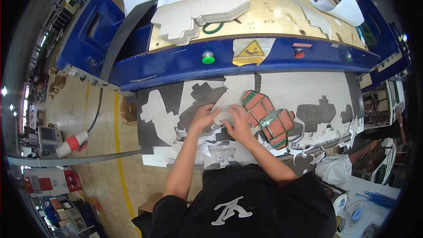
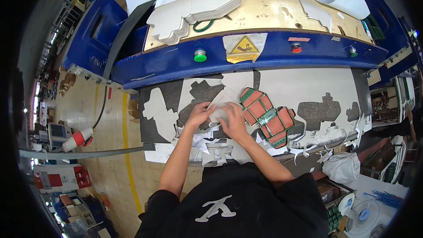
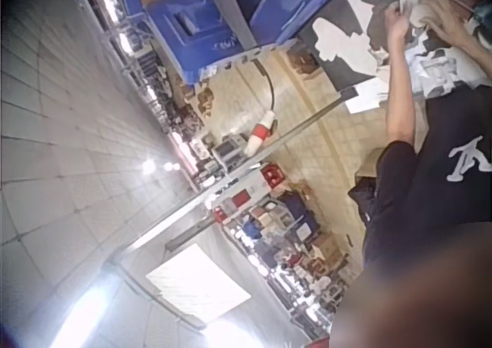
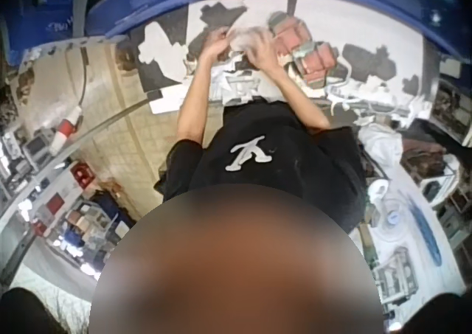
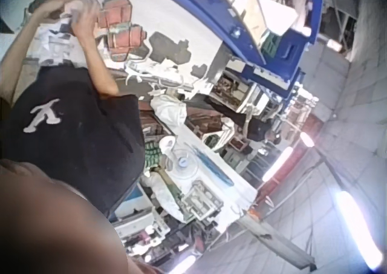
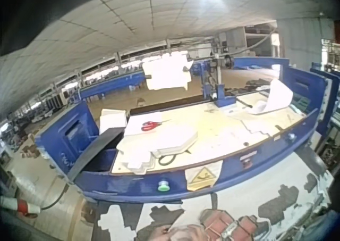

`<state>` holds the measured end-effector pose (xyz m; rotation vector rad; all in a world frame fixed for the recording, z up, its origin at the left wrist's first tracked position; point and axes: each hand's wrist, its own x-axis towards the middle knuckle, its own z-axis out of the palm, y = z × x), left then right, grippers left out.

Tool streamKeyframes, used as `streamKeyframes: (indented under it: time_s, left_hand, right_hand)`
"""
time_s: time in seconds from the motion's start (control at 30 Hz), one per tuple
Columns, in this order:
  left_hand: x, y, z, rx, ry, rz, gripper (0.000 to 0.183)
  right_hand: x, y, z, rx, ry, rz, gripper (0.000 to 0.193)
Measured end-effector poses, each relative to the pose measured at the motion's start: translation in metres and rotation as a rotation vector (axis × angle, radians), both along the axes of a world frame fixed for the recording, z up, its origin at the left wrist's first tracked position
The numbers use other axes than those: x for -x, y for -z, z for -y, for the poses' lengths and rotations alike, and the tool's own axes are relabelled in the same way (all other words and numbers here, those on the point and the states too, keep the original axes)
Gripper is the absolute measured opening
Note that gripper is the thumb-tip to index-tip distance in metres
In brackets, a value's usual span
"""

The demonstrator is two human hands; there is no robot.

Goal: Operating a hydraulic die cutting press to cut shoe components from leather or synthetic material.

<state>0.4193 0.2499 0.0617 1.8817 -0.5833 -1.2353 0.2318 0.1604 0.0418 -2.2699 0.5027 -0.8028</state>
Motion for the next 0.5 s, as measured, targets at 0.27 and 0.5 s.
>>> streamKeyframes:
  time_s: [0.27,0.5]
  left_hand:
    - [0.032,0.076,-0.037,0.14,-0.64,0.278,0.041]
    - [0.053,0.013,-0.093,0.458,-0.813,-0.245,0.027]
  right_hand:
    - [0.057,0.034,-0.003,0.303,-0.034,-0.491,0.068]
    - [0.036,-0.007,-0.011,0.0,-0.01,-0.102,0.056]
